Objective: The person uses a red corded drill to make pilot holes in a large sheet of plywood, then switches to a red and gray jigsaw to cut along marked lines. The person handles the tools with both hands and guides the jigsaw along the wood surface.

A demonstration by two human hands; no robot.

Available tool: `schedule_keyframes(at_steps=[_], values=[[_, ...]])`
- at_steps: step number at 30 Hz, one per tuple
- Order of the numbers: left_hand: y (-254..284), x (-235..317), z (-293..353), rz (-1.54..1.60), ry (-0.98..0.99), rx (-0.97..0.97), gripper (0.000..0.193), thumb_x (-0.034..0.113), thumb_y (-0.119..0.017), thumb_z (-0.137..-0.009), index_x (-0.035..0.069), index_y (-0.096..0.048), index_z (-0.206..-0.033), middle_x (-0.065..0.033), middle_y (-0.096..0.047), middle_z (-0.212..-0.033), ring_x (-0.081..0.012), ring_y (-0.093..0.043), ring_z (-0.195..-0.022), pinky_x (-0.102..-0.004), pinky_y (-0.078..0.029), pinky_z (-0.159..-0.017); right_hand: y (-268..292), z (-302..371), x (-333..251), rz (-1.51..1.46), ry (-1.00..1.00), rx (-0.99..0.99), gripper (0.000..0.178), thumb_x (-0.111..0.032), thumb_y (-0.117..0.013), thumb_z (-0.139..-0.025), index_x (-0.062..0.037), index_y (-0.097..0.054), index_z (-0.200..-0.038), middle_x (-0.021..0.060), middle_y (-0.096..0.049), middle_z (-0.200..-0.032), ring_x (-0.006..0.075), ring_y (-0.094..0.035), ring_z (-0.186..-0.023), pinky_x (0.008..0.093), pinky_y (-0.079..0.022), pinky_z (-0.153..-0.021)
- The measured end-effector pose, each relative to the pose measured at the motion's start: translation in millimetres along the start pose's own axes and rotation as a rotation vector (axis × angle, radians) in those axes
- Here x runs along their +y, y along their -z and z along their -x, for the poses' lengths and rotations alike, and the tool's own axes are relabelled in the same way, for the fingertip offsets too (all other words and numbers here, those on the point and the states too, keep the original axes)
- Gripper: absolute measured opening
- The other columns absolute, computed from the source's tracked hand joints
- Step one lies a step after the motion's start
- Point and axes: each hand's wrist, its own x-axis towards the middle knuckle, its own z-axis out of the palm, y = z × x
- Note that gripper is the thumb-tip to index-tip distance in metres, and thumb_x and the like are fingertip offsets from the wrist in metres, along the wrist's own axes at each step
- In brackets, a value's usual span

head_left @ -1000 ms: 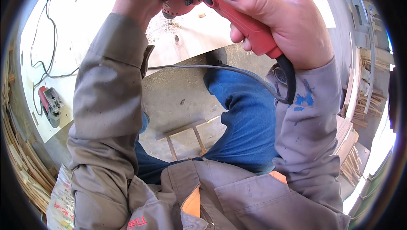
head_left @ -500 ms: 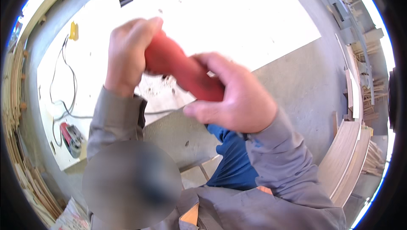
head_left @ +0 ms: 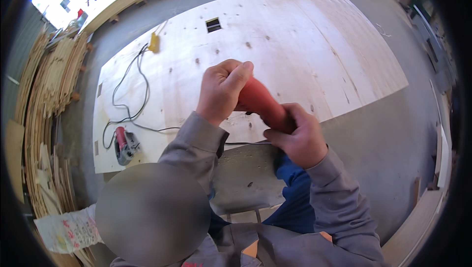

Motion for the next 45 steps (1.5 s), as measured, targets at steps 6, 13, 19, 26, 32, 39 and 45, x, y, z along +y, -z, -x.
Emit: schedule_keyframes(at_steps=[6,13,19,26,32,39,45], values=[[30,-24,37,-0.093,-0.175,0.206,0.057,0.033,-0.071,-0.096,-0.005,-0.060,-0.138,-0.0172,-0.065,-0.133,-0.0232,-0.060,-0.124,-0.0355,-0.046,-0.107,36,-7,1,-0.272,-0.283,0.096,0.025,-0.014,-0.078,-0.092,0.0006,-0.066,-0.108,0.0047,-0.067,-0.081,0.0105,-0.061,-0.060,0.0261,-0.050,-0.052],[34,-117,65,-0.524,0.194,-0.145,0.089,0.050,-0.086,-0.082,0.001,-0.053,-0.148,-0.0206,-0.061,-0.145,-0.0321,-0.055,-0.139,-0.0392,-0.042,-0.116,110,-28,47,-0.601,-0.255,0.570,0.029,-0.021,-0.074,-0.097,0.0006,-0.064,-0.113,0.0101,-0.066,-0.085,0.0164,-0.064,-0.063,0.0308,-0.055,-0.053],[-16,-162,83,-0.716,0.209,-0.496,0.085,0.044,-0.090,-0.074,0.004,-0.058,-0.143,-0.0153,-0.072,-0.123,-0.0336,-0.067,-0.116,-0.0408,-0.052,-0.101,182,-19,107,-0.909,-0.236,0.692,0.036,-0.021,-0.072,-0.100,-0.0002,-0.056,-0.125,0.0102,-0.063,-0.097,0.0148,-0.062,-0.079,0.0269,-0.057,-0.069],[2,-200,86,-0.967,0.196,-0.531,0.044,0.034,-0.084,-0.075,0.010,-0.074,-0.111,-0.0125,-0.075,-0.096,-0.0338,-0.072,-0.094,-0.0438,-0.057,-0.084,226,-7,161,-1.184,-0.145,0.712,0.038,-0.017,-0.068,-0.102,0.0047,-0.053,-0.129,0.0149,-0.059,-0.106,0.0199,-0.061,-0.093,0.0339,-0.060,-0.085],[44,-193,78,-1.191,0.259,-0.299,0.014,0.021,-0.065,-0.083,0.016,-0.076,-0.091,-0.0135,-0.076,-0.092,-0.0355,-0.073,-0.090,-0.0469,-0.056,-0.082,244,-3,170,-1.029,-0.118,0.911,0.032,-0.020,-0.058,-0.107,0.0019,-0.052,-0.129,0.0120,-0.059,-0.104,0.0198,-0.062,-0.089,0.0354,-0.062,-0.082],[139,-136,64,-1.098,0.119,0.254,0.011,0.017,-0.080,-0.079,0.013,-0.076,-0.089,-0.0145,-0.075,-0.086,-0.0365,-0.072,-0.086,-0.0448,-0.056,-0.078,309,22,222,-0.911,0.028,1.049,0.022,-0.018,-0.047,-0.109,-0.0097,-0.055,-0.128,0.0138,-0.061,-0.109,0.0249,-0.062,-0.089,0.0448,-0.061,-0.082],[222,-129,81,-1.090,0.201,0.558,0.019,0.026,-0.084,-0.083,0.011,-0.078,-0.092,-0.0144,-0.075,-0.098,-0.0340,-0.071,-0.095,-0.0442,-0.055,-0.081,330,39,251,-0.918,-0.003,1.189,0.022,-0.018,-0.046,-0.108,-0.0085,-0.054,-0.126,0.0148,-0.062,-0.105,0.0276,-0.065,-0.087,0.0463,-0.063,-0.080]])
